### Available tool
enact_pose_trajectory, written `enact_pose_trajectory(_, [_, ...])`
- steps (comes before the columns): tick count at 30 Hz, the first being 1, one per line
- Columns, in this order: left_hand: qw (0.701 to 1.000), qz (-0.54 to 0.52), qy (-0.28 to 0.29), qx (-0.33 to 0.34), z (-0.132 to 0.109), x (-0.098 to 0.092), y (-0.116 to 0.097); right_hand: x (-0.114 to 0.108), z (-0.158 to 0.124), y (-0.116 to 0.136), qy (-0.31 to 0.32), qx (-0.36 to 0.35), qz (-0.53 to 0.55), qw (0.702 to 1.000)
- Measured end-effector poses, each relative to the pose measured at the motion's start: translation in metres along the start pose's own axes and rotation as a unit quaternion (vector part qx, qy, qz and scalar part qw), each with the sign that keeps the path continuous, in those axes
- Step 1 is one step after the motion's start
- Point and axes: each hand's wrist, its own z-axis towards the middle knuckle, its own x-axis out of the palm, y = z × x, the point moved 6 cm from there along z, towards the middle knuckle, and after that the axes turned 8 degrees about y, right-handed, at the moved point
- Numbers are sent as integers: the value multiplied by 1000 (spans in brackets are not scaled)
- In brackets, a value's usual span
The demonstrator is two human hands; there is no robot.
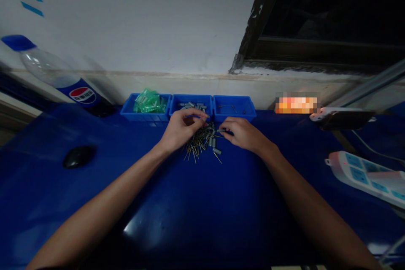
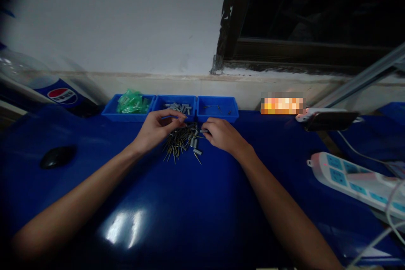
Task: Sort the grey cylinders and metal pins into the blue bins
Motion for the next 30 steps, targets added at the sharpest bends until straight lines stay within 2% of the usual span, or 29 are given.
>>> enact_pose_trajectory(6, [1000, 3, 7, -9, 0, 2, 1, 0, 1, -5, 2, 7, 32, 999])
enact_pose_trajectory(9, [1000, 14, 10, -12, 0, 3, -1, -7, -1, -3, -16, 0, 55, 998])
enact_pose_trajectory(16, [999, 3, 30, -16, 0, 5, 0, -27, -3, 9, -53, -9, 189, 981])
enact_pose_trajectory(19, [999, 8, 40, -15, 1, 5, 2, -26, -1, 9, -63, 14, 287, 956])
enact_pose_trajectory(24, [996, -25, 82, -15, 0, 14, 4, -29, 0, 9, -143, 47, 406, 901])
enact_pose_trajectory(27, [993, -79, 90, -17, -1, 19, 3, -25, 2, 14, -135, 43, 474, 869])
enact_pose_trajectory(30, [992, -105, 62, -19, -2, 18, 2, -20, 4, 20, -124, 27, 506, 853])
